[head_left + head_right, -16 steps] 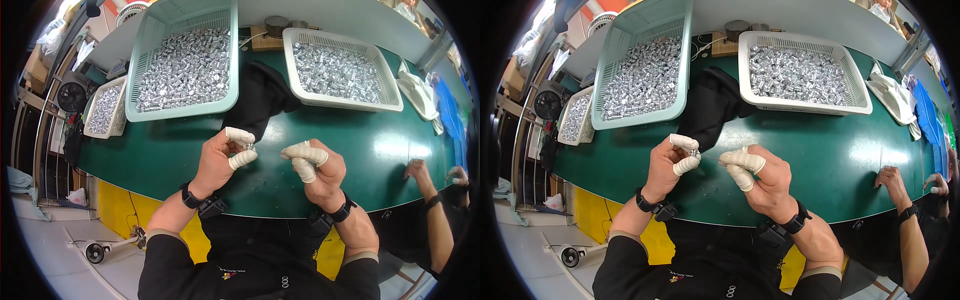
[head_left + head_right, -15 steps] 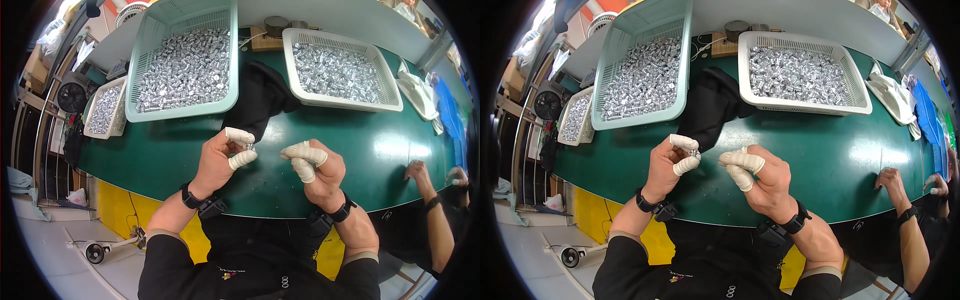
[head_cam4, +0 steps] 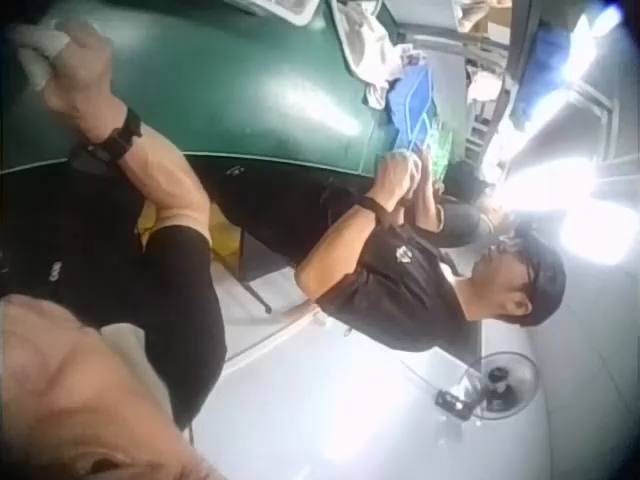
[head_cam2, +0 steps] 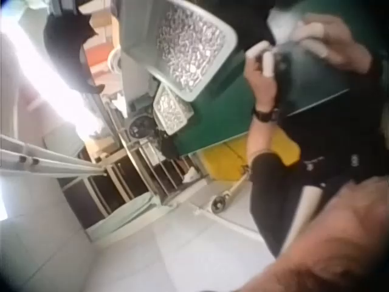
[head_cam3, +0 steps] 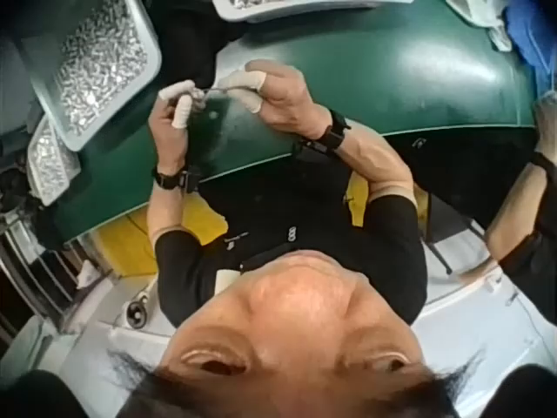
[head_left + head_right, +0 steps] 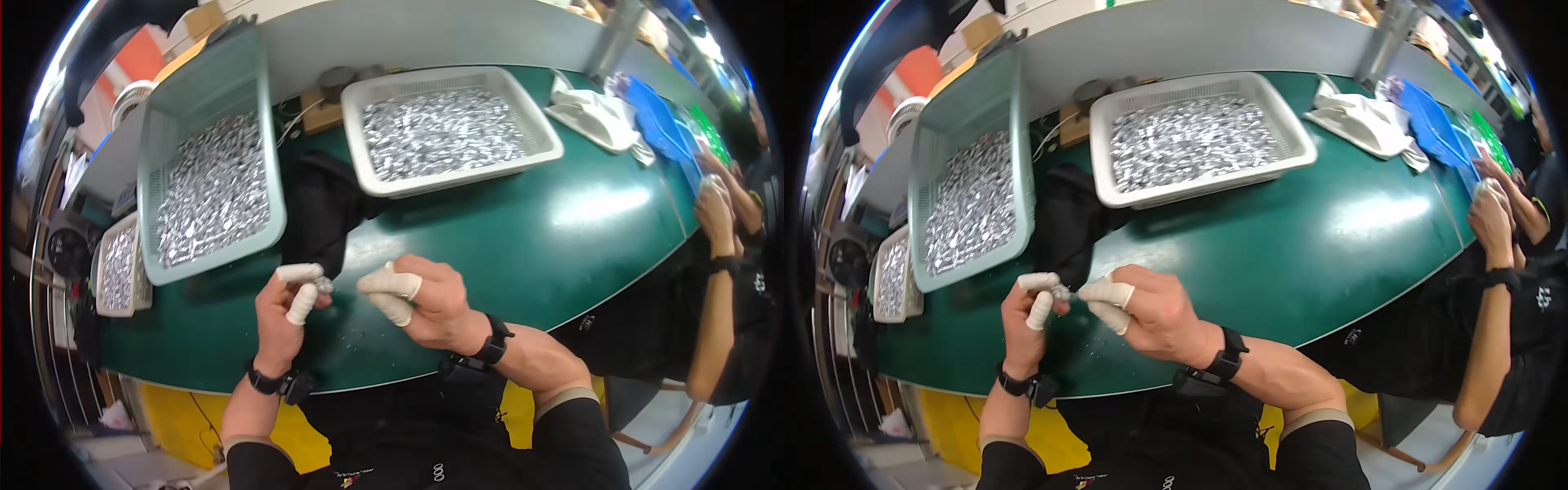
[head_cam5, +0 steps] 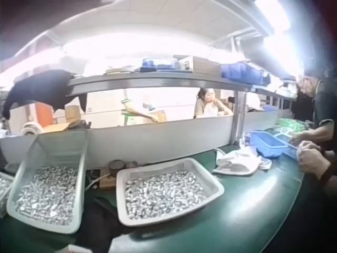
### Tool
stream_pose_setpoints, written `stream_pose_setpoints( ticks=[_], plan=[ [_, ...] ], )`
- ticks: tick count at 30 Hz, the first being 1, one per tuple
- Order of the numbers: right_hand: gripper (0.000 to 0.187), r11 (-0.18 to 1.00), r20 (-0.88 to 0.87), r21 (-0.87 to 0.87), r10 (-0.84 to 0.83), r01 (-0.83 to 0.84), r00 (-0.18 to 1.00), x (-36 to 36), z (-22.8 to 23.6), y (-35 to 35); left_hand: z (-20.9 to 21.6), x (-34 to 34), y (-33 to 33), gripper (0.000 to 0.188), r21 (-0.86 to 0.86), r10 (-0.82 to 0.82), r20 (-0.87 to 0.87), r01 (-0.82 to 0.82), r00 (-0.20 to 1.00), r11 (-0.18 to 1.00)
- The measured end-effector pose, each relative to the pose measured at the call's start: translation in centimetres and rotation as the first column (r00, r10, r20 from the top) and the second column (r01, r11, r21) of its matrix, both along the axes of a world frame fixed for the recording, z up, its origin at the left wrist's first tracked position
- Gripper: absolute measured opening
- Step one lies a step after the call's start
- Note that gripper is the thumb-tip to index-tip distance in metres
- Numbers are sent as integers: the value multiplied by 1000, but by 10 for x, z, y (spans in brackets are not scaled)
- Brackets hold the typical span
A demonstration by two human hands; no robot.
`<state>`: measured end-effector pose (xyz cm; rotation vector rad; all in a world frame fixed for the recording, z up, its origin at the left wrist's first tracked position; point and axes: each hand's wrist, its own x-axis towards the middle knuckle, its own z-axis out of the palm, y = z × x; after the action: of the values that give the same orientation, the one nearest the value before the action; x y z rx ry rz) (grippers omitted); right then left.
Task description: Inspecting and sorting small metal components at a factory workstation.
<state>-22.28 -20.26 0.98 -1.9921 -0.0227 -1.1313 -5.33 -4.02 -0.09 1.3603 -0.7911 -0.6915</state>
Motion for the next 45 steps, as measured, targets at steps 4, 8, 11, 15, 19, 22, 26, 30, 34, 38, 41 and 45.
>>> stream_pose_setpoints(
  ticks=[4,8,11,15,19,22,26,30,34,38,41,45],
  plan=[
    [21,997,19,70,26,-27,999,-2,-2,0,-6,0,-4,27,-1,-25,-85,25,996,1000],
    [21,994,-2,91,61,-61,998,-3,-3,0,-7,3,-3,24,11,-70,-40,70,997,997],
    [20,991,-30,110,84,-80,996,-2,-6,1,-6,-2,-3,21,-26,-92,-27,92,995,995],
    [21,981,-66,159,125,-113,990,1,-10,5,-4,-6,-6,22,-29,-101,45,102,994,994],
    [21,968,-115,210,164,-138,980,2,-10,5,-7,-4,-6,24,-18,-87,81,89,993,996],
    [22,957,-171,264,170,-121,971,2,-6,5,-6,-3,-4,21,-6,-106,48,107,993,994],
    [22,947,-43,281,171,-152,984,3,4,1,-4,1,-1,17,25,-150,-39,151,988,988],
    [22,965,-58,159,219,-208,974,0,-1,-8,-2,2,-1,17,42,-156,-73,159,985,986],
    [26,963,-60,170,223,-210,973,-1,-10,-7,-2,-1,-1,15,33,-155,-35,156,987,987],
    [28,978,-193,197,101,-62,976,-3,-5,-2,-1,-3,-2,15,33,-126,21,125,992,992],
    [23,954,-106,262,176,-143,979,1,2,0,0,-1,-2,15,37,-113,-7,113,994,993],
    [26,970,-108,123,224,-210,969,-1,7,-9,-2,4,0,15,79,-138,-47,142,989,987]
  ],
)
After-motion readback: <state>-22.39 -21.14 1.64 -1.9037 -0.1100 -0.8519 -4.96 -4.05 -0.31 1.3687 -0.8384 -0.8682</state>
